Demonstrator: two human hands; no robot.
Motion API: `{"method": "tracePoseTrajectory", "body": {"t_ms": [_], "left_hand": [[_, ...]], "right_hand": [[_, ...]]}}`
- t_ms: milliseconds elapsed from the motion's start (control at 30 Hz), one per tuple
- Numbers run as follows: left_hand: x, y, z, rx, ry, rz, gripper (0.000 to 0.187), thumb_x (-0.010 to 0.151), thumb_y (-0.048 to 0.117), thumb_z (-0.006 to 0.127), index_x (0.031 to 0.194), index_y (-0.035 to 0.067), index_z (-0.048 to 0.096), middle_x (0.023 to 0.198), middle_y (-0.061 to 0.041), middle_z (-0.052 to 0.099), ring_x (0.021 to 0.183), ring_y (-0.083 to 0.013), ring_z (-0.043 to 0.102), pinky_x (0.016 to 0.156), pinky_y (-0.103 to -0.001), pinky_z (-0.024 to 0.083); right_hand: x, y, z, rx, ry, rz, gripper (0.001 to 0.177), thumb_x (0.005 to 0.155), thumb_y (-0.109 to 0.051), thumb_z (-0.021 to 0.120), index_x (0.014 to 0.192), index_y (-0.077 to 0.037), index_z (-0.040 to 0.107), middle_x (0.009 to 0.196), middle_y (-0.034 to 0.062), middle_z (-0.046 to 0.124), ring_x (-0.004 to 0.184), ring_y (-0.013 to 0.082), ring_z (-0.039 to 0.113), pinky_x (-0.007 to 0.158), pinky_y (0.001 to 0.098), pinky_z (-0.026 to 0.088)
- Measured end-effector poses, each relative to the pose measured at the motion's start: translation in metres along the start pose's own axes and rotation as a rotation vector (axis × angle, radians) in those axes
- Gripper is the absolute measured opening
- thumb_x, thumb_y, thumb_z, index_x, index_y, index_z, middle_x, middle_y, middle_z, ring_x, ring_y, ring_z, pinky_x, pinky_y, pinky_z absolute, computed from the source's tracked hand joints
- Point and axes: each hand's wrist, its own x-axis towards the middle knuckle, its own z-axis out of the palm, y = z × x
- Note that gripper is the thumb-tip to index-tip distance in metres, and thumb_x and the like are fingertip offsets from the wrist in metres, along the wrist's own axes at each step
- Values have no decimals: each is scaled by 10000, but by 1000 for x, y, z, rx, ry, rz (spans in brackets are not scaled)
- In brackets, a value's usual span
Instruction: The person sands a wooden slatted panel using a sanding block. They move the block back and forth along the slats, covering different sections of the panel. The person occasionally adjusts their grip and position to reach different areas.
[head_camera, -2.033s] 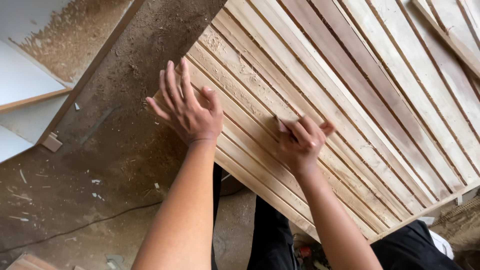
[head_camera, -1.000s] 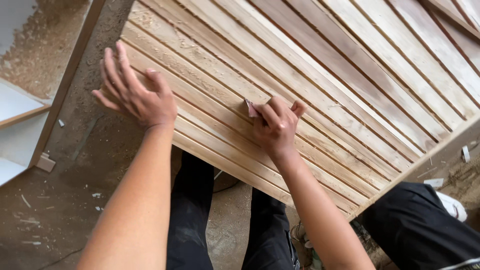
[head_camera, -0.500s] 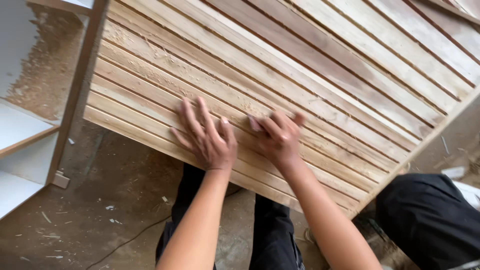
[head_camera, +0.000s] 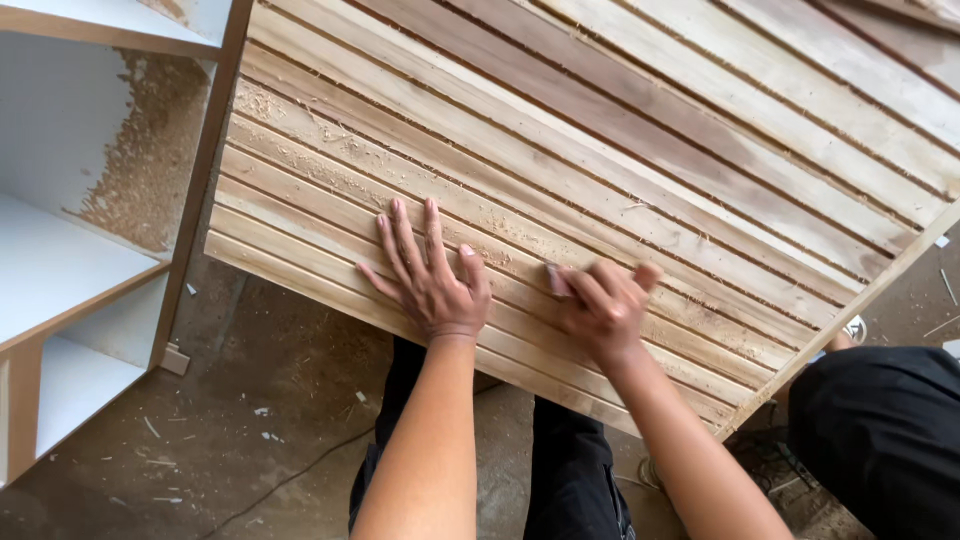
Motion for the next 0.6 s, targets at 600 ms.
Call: {"method": "tracePoseTrajectory", "body": {"t_ms": [600], "left_hand": [[-1, -1, -4, -20, -39, -28, 528, 907, 370, 340, 1384, 204, 495, 1473, -111, 420, 1392, -320, 372, 1048, -624, 134]], "right_hand": [[-5, -12, 11, -80, -33, 3, 111, 709, -49, 687, 775, -138, 677, 648, 51, 487, 545, 264, 533, 704, 342, 324]]}}
